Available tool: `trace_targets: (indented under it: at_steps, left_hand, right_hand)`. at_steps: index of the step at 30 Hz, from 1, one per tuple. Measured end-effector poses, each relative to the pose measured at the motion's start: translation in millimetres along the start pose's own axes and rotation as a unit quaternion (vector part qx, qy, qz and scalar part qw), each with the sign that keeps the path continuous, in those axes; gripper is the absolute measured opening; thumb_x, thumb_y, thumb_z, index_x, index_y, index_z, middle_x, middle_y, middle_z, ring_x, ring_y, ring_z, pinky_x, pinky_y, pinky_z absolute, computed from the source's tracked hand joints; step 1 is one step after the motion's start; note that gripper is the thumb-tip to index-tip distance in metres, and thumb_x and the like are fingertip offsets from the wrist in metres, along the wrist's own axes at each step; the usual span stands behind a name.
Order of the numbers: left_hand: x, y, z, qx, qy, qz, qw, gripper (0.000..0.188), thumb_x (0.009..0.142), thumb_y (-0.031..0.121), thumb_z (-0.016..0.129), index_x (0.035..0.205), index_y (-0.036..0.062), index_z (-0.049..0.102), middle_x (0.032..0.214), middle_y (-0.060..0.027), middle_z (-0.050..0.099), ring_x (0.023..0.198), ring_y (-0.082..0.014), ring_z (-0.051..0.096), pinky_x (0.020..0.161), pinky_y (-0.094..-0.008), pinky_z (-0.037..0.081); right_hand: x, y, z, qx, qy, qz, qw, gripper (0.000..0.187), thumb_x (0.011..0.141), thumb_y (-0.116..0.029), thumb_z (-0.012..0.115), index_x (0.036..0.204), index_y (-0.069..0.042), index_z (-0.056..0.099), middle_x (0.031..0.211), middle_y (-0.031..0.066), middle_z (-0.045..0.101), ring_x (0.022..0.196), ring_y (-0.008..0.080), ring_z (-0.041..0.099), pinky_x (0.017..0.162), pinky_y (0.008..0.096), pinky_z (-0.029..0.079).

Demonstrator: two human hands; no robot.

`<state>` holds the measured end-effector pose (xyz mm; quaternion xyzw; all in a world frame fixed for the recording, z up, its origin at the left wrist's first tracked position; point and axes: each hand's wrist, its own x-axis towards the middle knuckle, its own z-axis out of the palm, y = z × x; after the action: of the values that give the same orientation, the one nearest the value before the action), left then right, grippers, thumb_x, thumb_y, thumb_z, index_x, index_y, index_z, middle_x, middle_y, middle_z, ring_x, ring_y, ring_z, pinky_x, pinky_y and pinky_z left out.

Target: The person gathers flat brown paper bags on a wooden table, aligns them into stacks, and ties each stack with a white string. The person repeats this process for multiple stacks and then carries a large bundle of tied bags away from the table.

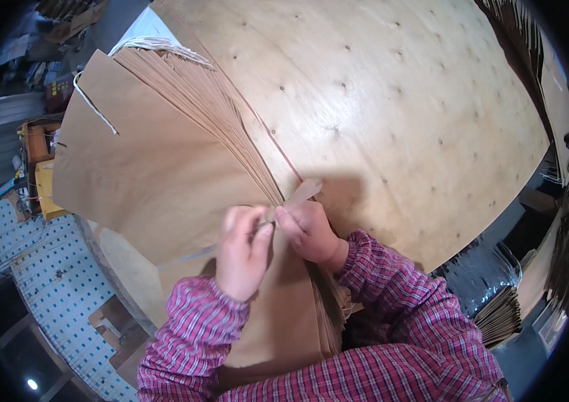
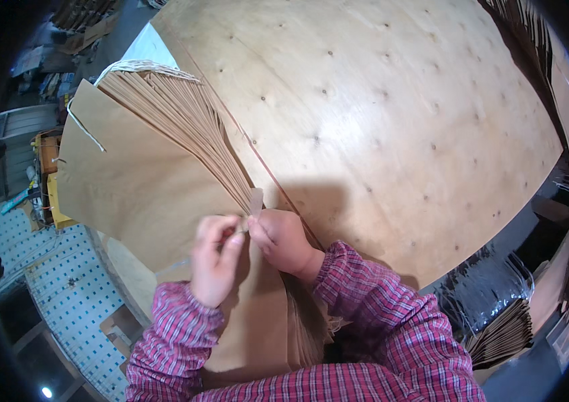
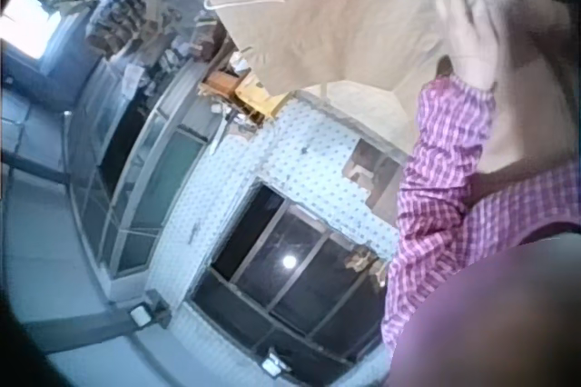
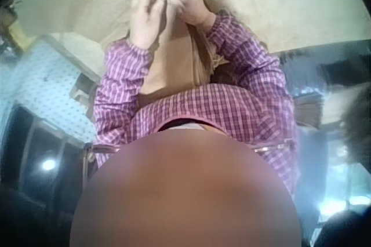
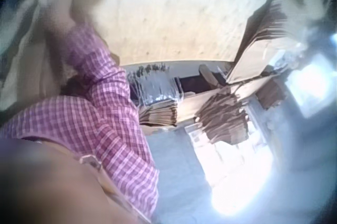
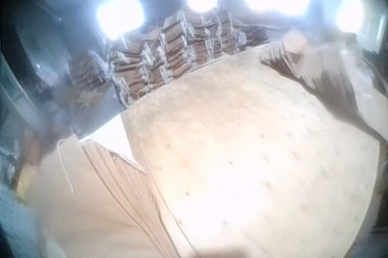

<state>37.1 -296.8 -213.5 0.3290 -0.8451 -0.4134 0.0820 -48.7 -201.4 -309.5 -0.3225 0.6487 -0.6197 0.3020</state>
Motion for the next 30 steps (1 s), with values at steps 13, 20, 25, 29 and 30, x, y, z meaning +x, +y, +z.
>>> trace_targets:
  at_steps: [13, 20, 25, 29, 30]
  left_hand:
    - [-2, -48, 19, -0.310, -0.036, -0.169, 0.935, 0.011, 0.096, 0.004, 0.059, 0.090, -0.0014, 0.065, 0.088, -0.0022, 0.067, 0.080, -0.0063, 0.057, 0.072, -0.0233, 0.047]
    - [18, -28, 18, 0.042, -0.110, -0.054, 0.992, 0.016, 0.093, 0.012, 0.063, 0.085, -0.0012, 0.065, 0.076, -0.0148, 0.065, 0.068, -0.0203, 0.064, 0.065, -0.0322, 0.050]
    - [23, -18, 12, 0.076, -0.128, 0.087, 0.985, 0.021, 0.092, 0.015, 0.065, 0.080, -0.0026, 0.065, 0.064, -0.0167, 0.060, 0.055, -0.0274, 0.059, 0.055, -0.0359, 0.047]
    - [24, -22, 16, -0.043, -0.128, -0.116, 0.984, 0.027, 0.094, 0.017, 0.066, 0.074, -0.0009, 0.067, 0.056, -0.0063, 0.058, 0.050, -0.0132, 0.052, 0.049, -0.0298, 0.042]
    - [23, -24, 16, -0.088, -0.137, -0.165, 0.973, 0.028, 0.095, 0.018, 0.065, 0.074, -0.0004, 0.067, 0.057, -0.0033, 0.058, 0.052, -0.0101, 0.051, 0.049, -0.0279, 0.041]
  right_hand:
    - [-10, 7, -9, 0.280, 0.004, 0.139, 0.950, 0.031, 0.101, -0.018, 0.049, 0.077, 0.000, 0.054, 0.066, 0.0042, 0.050, 0.067, 0.0106, 0.046, 0.061, 0.0323, 0.040]
    - [2, -34, -30, 0.157, -0.032, 0.025, 0.987, 0.032, 0.101, -0.017, 0.049, 0.075, 0.001, 0.050, 0.065, 0.0044, 0.047, 0.066, 0.0077, 0.046, 0.058, 0.0304, 0.040]
    - [34, -35, -28, 0.296, -0.057, 0.137, 0.944, 0.028, 0.103, -0.016, 0.048, 0.080, -0.003, 0.054, 0.072, -0.0027, 0.053, 0.066, 0.0065, 0.046, 0.060, 0.0250, 0.041]
    - [21, -23, -22, 0.231, 0.068, 0.087, 0.967, 0.014, 0.097, -0.016, 0.057, 0.092, -0.003, 0.059, 0.068, 0.0088, 0.058, 0.064, 0.0200, 0.058, 0.061, 0.0331, 0.049]
    - [10, -20, -27, 0.098, 0.016, 0.067, 0.993, 0.012, 0.095, -0.016, 0.059, 0.093, -0.004, 0.060, 0.071, 0.0110, 0.061, 0.066, 0.0247, 0.061, 0.063, 0.0355, 0.049]
